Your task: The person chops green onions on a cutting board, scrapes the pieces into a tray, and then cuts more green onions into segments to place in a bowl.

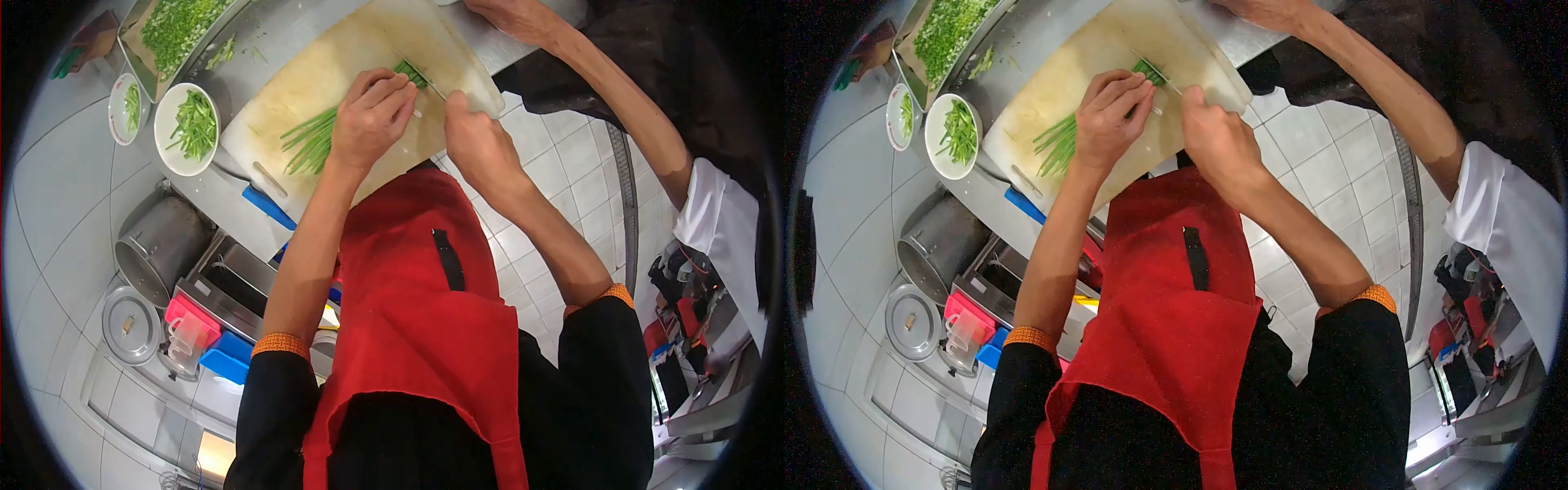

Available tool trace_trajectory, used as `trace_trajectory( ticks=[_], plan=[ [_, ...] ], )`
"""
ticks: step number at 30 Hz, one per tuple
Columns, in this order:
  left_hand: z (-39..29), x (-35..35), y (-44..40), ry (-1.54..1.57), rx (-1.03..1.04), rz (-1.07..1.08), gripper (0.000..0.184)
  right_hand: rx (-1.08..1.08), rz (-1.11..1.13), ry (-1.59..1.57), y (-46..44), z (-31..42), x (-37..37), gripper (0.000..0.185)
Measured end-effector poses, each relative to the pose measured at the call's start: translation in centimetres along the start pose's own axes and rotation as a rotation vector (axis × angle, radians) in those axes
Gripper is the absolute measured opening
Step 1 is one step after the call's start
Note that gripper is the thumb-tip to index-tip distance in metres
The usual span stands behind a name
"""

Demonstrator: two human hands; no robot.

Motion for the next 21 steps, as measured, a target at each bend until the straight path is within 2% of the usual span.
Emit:
trace_trajectory(
  ticks=[5,9,11,13,21],
  plan=[
    [-0.3,-0.1,-0.2,0.001,0.041,0.0,0.015,0.021,-0.015,-0.003,3.4,-2.4,1.2,0.01],
    [-0.4,-0.2,-0.1,0.014,0.03,0.0,0.016,0.069,0.055,-0.012,6.3,-3.9,0.4,0.01],
    [-0.4,-0.2,-0.1,0.012,0.035,-0.002,0.016,0.068,0.074,-0.022,6.0,-3.5,-0.5,0.01],
    [-0.5,-0.2,0.1,0.011,0.036,-0.001,0.016,-0.032,-0.033,-0.053,5.1,-1.6,-2.1,0.009],
    [-0.2,-0.2,0.2,0.02,0.057,-0.017,0.016,-0.048,-0.016,0.044,1.0,-0.2,-0.1,0.011]
  ],
)
Point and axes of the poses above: each hand's wrist, its own y-axis away from the middle knuckle, its own x-axis out of the palm, z = x × y, the point moved 10 cm from there along -y, towards the middle knuckle, and after that the axes turned 10 degrees about -z, right-handed, at the moved point
